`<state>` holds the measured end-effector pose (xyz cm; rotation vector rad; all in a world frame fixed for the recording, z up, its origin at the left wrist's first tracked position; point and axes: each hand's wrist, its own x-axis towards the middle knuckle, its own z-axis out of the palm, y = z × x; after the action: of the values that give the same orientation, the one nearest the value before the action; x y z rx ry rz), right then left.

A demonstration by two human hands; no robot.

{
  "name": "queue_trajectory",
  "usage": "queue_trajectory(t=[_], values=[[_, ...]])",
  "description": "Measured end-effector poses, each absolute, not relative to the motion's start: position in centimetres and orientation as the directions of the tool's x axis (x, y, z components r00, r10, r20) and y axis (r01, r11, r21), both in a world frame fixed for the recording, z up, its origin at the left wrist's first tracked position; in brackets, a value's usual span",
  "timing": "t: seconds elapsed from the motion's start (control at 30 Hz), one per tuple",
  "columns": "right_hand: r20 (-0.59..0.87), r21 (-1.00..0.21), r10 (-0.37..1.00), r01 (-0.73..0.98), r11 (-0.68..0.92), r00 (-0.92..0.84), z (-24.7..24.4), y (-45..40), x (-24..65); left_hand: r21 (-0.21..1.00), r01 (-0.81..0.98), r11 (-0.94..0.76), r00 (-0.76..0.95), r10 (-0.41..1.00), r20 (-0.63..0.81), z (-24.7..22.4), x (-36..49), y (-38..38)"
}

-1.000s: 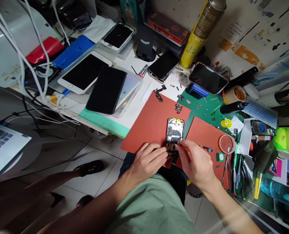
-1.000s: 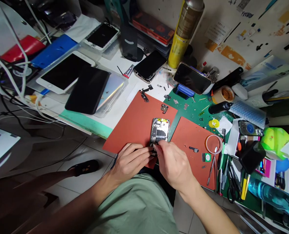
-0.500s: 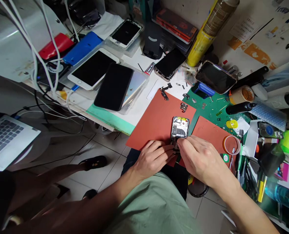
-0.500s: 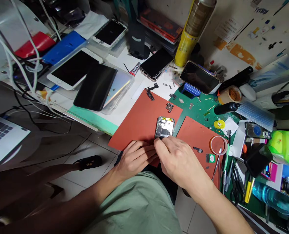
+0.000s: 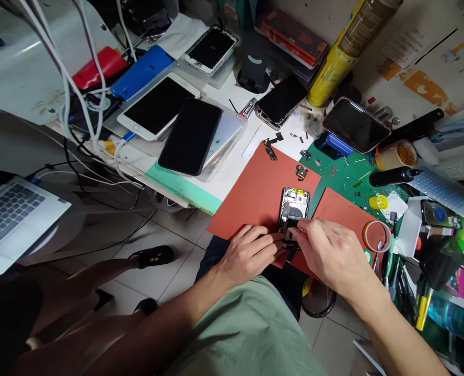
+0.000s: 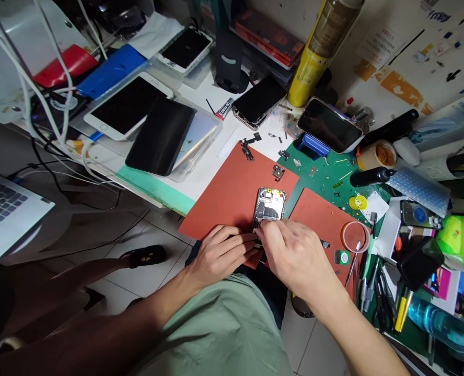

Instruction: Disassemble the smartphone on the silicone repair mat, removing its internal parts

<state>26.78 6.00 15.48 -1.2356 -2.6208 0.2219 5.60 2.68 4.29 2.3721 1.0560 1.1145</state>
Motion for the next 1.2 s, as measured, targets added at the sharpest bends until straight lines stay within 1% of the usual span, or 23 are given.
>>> queue_trajectory(t=[0.03, 0.17, 0.33, 0.43, 0.57, 0.67, 0.8, 0.9, 1.0, 1.13, 1.2], values=[[0.156, -0.243, 0.777, 0.739, 0.628, -0.61, 15.38, 5.95, 26.81, 0.55, 0.491, -0.676, 0.427, 0.737, 0.525, 4.31, 5.6, 2.66], [0.117, -0.319, 0.774, 0.715, 0.623, -0.622, 15.28, 5.77, 26.76, 0.546, 0.494, -0.677, 0.428, 0.736, 0.525, 4.38, 5.58, 2.62], [0.155, -0.258, 0.788, 0.746, 0.614, -0.595, 15.41, 5.75, 26.56, 0.541, 0.503, -0.674, 0.428, 0.738, 0.521, 4.44, 5.6, 2.63], [0.132, -0.302, 0.785, 0.729, 0.614, -0.606, 15.49, 5.75, 26.53, 0.54, 0.501, -0.676, 0.427, 0.736, 0.526, 4.48, 5.63, 2.65], [0.166, -0.295, 0.803, 0.748, 0.595, -0.573, 15.49, 5.7, 26.53, 0.548, 0.489, -0.678, 0.427, 0.734, 0.528, 4.51, 5.63, 2.65], [0.145, -0.324, 0.802, 0.738, 0.592, -0.58, 15.34, 5.66, 26.53, 0.555, 0.489, -0.673, 0.432, 0.739, 0.517, 4.48, 5.62, 2.65], [0.176, -0.32, 0.815, 0.75, 0.578, -0.553, 15.0, 5.61, 26.59, 0.559, 0.482, -0.674, 0.434, 0.739, 0.516, 4.38, 5.62, 2.65], [0.161, -0.351, 0.815, 0.739, 0.575, -0.557, 14.85, 5.53, 26.67, 0.559, 0.481, -0.675, 0.435, 0.738, 0.516, 4.31, 5.63, 2.63], [0.196, -0.344, 0.819, 0.744, 0.573, -0.54, 14.78, 5.45, 26.75, 0.556, 0.482, -0.677, 0.43, 0.735, 0.524, 4.29, 5.66, 2.61], [0.19, -0.363, 0.816, 0.734, 0.575, -0.546, 14.69, 5.36, 26.79, 0.562, 0.483, -0.671, 0.428, 0.741, 0.518, 4.32, 5.68, 2.59], [0.209, -0.347, 0.818, 0.742, 0.574, -0.536, 14.62, 5.33, 26.76, 0.557, 0.485, -0.674, 0.43, 0.738, 0.52, 4.32, 5.68, 2.57]])
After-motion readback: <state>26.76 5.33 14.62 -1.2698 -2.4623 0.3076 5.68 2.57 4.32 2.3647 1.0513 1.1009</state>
